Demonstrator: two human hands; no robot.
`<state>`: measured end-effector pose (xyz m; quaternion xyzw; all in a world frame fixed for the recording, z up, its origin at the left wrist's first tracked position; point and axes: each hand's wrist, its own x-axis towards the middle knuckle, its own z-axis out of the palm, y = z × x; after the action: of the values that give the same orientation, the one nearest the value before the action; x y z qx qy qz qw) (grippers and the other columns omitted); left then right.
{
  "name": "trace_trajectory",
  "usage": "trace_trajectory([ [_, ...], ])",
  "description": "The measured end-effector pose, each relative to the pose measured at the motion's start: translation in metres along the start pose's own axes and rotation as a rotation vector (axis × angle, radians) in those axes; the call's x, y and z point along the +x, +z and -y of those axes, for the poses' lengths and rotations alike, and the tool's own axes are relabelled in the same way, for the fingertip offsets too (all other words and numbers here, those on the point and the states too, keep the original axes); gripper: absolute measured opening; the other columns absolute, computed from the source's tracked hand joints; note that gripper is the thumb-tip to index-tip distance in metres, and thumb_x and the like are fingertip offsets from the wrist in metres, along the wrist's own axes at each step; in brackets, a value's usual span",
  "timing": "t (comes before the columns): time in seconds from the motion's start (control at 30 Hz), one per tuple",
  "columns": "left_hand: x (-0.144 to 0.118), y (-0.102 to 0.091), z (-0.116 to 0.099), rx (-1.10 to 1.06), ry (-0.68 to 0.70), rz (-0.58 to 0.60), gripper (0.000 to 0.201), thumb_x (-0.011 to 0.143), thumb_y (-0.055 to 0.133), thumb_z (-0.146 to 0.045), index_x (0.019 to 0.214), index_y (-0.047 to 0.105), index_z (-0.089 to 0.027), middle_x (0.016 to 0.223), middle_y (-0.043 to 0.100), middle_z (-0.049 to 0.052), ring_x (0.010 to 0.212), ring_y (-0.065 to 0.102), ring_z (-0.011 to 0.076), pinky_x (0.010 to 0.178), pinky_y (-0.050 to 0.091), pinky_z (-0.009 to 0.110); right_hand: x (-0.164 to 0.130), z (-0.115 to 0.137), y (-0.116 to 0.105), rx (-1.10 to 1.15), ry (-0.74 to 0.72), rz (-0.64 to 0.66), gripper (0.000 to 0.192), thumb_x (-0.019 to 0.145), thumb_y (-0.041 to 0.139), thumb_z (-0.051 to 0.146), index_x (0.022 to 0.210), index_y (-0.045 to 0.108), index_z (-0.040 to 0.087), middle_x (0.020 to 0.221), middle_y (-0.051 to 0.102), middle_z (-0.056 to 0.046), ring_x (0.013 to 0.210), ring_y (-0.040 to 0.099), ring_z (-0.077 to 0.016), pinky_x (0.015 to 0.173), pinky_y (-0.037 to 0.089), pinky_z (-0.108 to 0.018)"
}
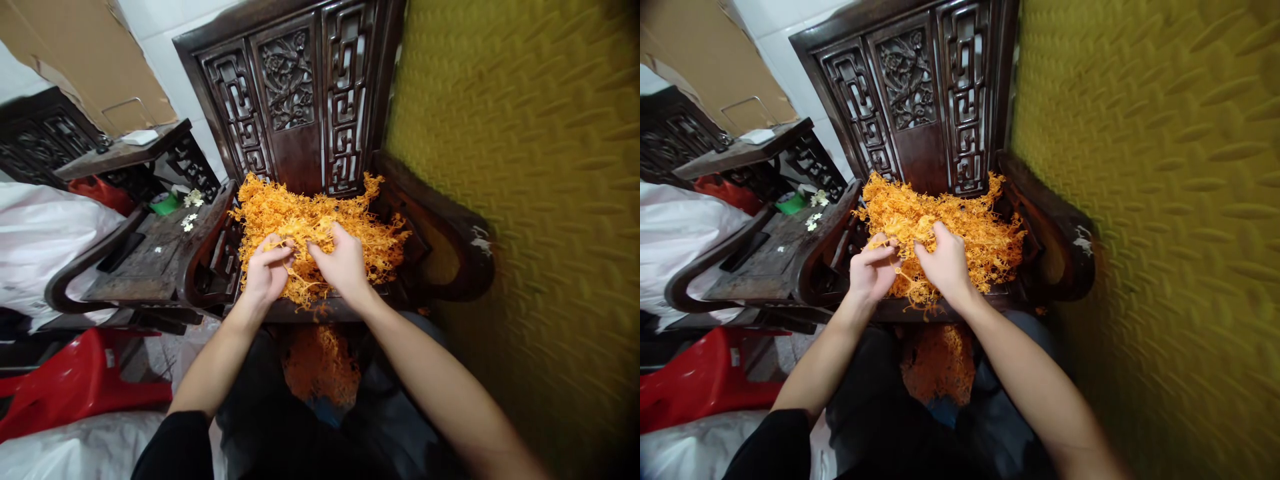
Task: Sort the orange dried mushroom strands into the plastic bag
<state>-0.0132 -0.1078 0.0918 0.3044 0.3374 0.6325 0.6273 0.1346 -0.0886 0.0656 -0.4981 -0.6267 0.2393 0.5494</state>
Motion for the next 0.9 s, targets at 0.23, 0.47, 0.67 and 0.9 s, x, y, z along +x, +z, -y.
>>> trace_trajectory([
  [0.23, 0.001, 0.001, 0.004, -0.082, 0.057, 0.046, 0.029, 0.063, 0.073, -0.007, 0.075, 0.049, -0.019, 0.076, 0.067, -0.003, 0.050, 0.049, 0.0043, 0.053, 0.038, 0.020, 0.003, -0.002, -0.001, -0.033, -0.069, -0.037, 0.012, 0.082, 0.071, 0.027, 0.084, 0.062, 0.019, 0.078, 0.071, -0.004, 0.070, 0.063, -0.0202, 0.069, 0.048, -0.034],
  [0.47, 0.009, 0.001, 0.010, 0.081, 0.177, -0.048, 0.028, 0.076, 0.081, -0.024, 0.088, 0.056, -0.018, 0.099, 0.076, 0.002, 0.049, 0.053, 0.0020, 0.052, 0.041, 0.019, -0.001, -0.001, -0.006, 0.302, -0.022, 0.045, 0.016, 0.088, 0.071, 0.034, 0.083, 0.065, 0.019, 0.085, 0.070, -0.002, 0.083, 0.065, -0.0180, 0.084, 0.050, -0.035],
  [0.67, 0.006, 0.002, 0.012, 0.191, 0.203, -0.033, 0.035, 0.075, 0.084, -0.029, 0.088, 0.053, -0.019, 0.103, 0.076, 0.003, 0.051, 0.058, 0.0035, 0.051, 0.042, 0.018, -0.005, 0.002, -0.002, 0.318, 0.012, 0.076, 0.027, 0.082, 0.078, 0.036, 0.099, 0.067, 0.019, 0.080, 0.067, 0.001, 0.079, 0.064, -0.0175, 0.085, 0.050, -0.035],
  [0.9, 0.005, 0.000, 0.017, 0.280, 0.256, 0.008, 0.034, 0.078, 0.083, -0.035, 0.090, 0.054, -0.021, 0.107, 0.076, 0.004, 0.059, 0.064, 0.0073, 0.044, 0.044, 0.018, -0.006, 0.002, 0.000, 0.297, 0.029, 0.070, 0.025, 0.087, 0.072, 0.040, 0.096, 0.072, 0.017, 0.084, 0.068, -0.003, 0.082, 0.064, -0.0191, 0.083, 0.049, -0.035],
])
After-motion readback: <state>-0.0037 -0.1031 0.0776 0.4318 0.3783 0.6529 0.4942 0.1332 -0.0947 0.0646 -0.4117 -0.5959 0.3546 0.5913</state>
